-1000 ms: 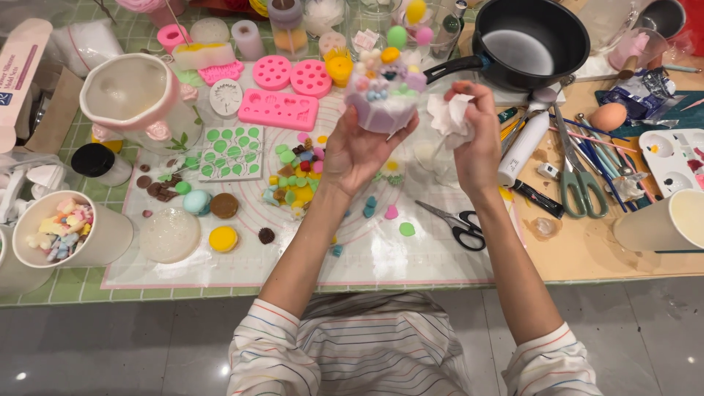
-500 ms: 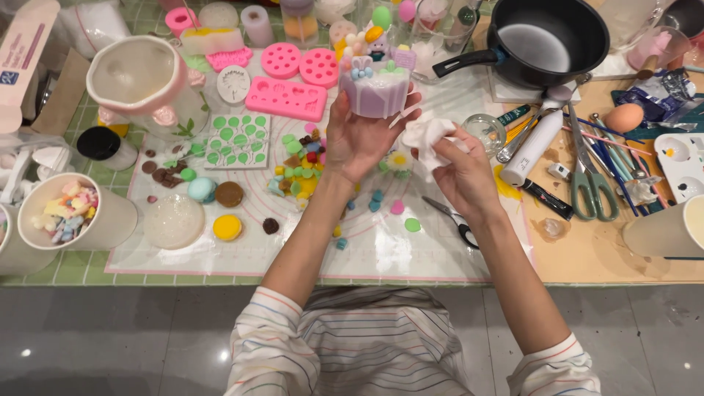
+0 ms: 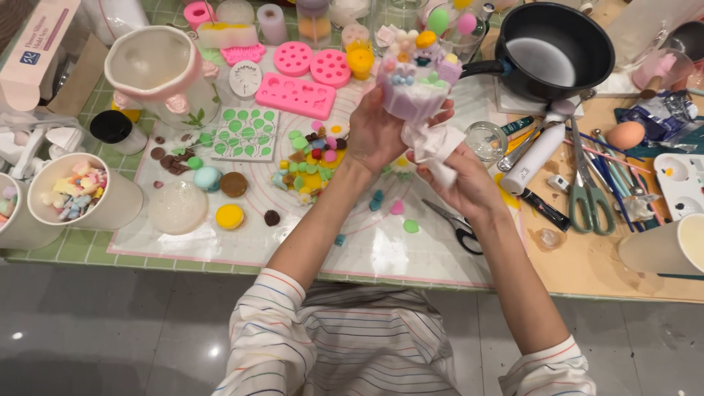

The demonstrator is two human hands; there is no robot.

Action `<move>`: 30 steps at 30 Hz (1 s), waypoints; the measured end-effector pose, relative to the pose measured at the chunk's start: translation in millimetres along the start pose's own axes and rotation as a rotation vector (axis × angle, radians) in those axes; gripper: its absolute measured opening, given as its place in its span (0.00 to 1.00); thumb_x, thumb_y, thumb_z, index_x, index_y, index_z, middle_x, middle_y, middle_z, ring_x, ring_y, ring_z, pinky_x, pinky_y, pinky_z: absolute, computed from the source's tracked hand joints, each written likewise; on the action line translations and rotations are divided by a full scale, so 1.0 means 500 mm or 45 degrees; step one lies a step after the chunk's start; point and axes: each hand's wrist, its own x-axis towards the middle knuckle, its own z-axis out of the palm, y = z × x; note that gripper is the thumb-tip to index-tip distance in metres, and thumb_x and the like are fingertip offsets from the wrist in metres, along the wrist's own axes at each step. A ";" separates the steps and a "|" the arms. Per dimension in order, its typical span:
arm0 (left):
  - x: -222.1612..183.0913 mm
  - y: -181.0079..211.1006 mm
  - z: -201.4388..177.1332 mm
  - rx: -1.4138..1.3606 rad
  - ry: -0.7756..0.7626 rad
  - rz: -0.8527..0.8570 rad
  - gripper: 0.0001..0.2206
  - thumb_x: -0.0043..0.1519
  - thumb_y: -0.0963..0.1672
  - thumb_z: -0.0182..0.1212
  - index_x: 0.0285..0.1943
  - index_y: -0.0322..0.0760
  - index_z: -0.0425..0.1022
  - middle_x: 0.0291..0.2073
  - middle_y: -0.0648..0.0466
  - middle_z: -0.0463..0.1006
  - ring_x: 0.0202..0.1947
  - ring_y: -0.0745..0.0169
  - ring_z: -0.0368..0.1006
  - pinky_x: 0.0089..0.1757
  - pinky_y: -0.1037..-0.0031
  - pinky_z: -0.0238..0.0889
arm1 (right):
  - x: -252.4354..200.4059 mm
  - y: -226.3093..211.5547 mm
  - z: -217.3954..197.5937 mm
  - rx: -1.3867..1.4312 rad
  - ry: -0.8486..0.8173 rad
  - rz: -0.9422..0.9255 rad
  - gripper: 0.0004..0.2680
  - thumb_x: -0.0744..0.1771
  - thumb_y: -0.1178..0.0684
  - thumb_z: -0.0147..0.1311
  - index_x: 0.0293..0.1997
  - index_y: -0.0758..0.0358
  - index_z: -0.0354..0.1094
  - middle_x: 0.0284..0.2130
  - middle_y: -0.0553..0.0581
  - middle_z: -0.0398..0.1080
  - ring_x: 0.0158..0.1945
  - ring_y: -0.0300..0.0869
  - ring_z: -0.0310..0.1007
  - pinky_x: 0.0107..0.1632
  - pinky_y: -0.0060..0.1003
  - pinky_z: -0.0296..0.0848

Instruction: Cleaning and finishing a decorative wax candle by wiping off excess wax with a tissue.

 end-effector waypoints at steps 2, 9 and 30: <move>0.014 0.001 -0.002 -0.104 -0.035 -0.068 0.42 0.62 0.57 0.65 0.78 0.26 0.53 0.65 0.31 0.69 0.66 0.30 0.68 0.69 0.47 0.58 | 0.002 -0.017 -0.008 -0.169 0.043 0.033 0.12 0.69 0.60 0.50 0.60 0.70 0.64 0.48 0.62 0.74 0.48 0.46 0.78 0.48 0.36 0.78; 0.019 -0.031 -0.029 -0.151 -0.153 -0.040 0.41 0.65 0.56 0.63 0.78 0.25 0.55 0.62 0.29 0.70 0.63 0.31 0.68 0.67 0.47 0.60 | 0.049 -0.006 -0.026 -0.234 0.054 -0.064 0.09 0.70 0.58 0.53 0.55 0.73 0.69 0.45 0.61 0.76 0.46 0.45 0.79 0.49 0.36 0.79; -0.009 -0.074 -0.075 -0.249 0.127 -0.122 0.29 0.66 0.50 0.67 0.74 0.36 0.64 0.63 0.47 0.75 0.59 0.56 0.73 0.52 0.70 0.69 | 0.022 0.028 -0.065 -0.077 0.010 -0.355 0.15 0.71 0.57 0.51 0.65 0.71 0.61 0.56 0.63 0.73 0.56 0.49 0.77 0.61 0.44 0.77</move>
